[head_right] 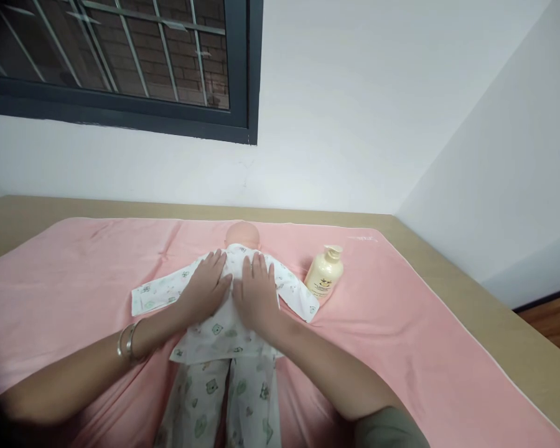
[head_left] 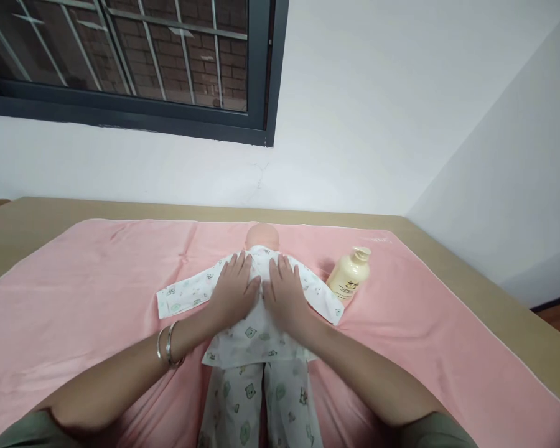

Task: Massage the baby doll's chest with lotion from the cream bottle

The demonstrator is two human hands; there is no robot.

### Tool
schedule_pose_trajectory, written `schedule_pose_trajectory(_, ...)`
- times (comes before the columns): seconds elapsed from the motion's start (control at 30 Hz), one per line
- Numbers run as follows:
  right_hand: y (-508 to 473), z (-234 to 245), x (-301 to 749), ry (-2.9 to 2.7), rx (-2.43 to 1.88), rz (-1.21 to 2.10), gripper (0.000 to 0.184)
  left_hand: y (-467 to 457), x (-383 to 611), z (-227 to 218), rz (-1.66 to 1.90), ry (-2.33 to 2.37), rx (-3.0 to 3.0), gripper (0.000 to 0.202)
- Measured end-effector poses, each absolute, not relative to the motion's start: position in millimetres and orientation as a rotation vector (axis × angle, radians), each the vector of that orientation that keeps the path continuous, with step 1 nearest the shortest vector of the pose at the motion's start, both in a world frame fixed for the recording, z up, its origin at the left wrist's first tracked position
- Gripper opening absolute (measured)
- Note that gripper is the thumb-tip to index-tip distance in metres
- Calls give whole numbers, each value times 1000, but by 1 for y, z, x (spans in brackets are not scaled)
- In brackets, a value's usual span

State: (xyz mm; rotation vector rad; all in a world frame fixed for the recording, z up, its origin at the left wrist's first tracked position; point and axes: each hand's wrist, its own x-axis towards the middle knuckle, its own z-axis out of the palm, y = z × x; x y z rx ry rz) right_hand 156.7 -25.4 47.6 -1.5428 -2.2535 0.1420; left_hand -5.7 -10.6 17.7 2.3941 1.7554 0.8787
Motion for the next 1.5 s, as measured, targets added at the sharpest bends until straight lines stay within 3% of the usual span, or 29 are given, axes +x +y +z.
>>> schedule_pose_trajectory(0.13,-43,48,154,-2343,-1421,112,54,1,-7,16,941,1813,2282,55)
schedule_pose_trajectory(0.37,13,58,170,-2201,-1695,164,54,-43,8,9,920,1726,2453,59)
schedule_pose_trajectory(0.63,-71,51,150,-2420,-1366,34,57,-6,-7,12,980,1695,2247,57)
schedule_pose_trajectory(0.97,2,60,172,-2233,-1640,105,58,-39,1,17,1006,1572,2264,65)
schedule_pose_trajectory(1.13,-14,52,165,-2296,-1400,84,55,-13,-5,24,1064,1562,2181,59)
schedule_pose_trajectory(1.5,-2,41,170,-2198,-1533,236,63,-7,-3,13,1093,1630,2201,56)
